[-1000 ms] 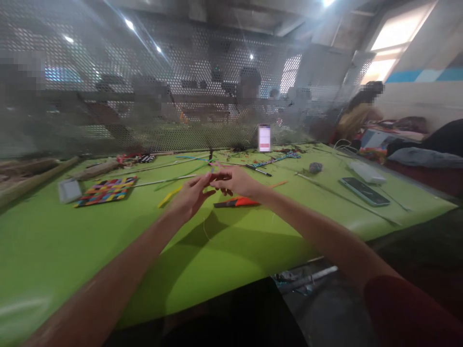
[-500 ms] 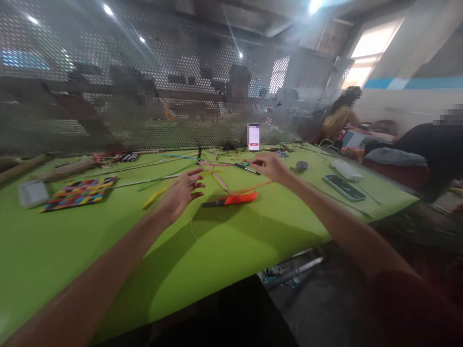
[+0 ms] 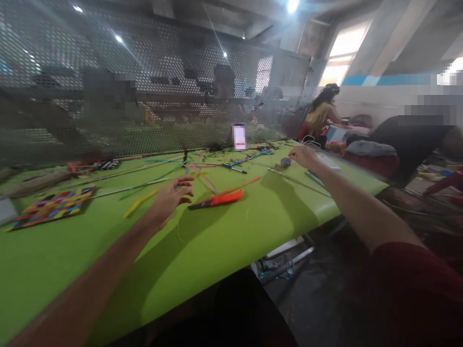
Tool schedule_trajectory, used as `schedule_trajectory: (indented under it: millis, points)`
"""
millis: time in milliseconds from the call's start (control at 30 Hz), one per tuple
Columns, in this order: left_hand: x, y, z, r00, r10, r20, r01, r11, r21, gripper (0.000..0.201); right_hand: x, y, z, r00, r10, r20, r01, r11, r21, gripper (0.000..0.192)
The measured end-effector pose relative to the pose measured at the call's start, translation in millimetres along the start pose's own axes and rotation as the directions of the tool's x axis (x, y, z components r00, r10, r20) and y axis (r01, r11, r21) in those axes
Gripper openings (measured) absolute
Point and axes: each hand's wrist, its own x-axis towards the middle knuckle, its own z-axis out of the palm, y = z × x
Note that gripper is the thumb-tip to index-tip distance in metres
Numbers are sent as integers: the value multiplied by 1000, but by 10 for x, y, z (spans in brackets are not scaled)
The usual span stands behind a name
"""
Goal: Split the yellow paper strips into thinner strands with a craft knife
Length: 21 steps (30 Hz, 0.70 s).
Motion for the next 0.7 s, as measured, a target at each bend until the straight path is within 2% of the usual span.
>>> schedule_trajectory:
  millis: [233, 533, 633, 700]
  points:
    - [-12, -22, 21, 1000, -9, 3, 9, 997, 81, 33, 46, 8, 86, 1000, 4, -7, -4, 999, -53, 32]
    - [-8, 43, 2, 998, 50, -29, -48, 995, 85, 37, 149, 43, -20, 993, 76, -89, -79, 997, -23, 34]
    - [-6, 40, -3, 997, 71, -25, -69, 994, 90, 35, 186, -57, 33, 996, 32, -81, -33, 999, -9, 35]
    - [-3, 30, -5, 997, 78, -20, -76, 992, 101, 33, 198, -142, 122, 999, -22, -28, 22, 1000, 2, 35]
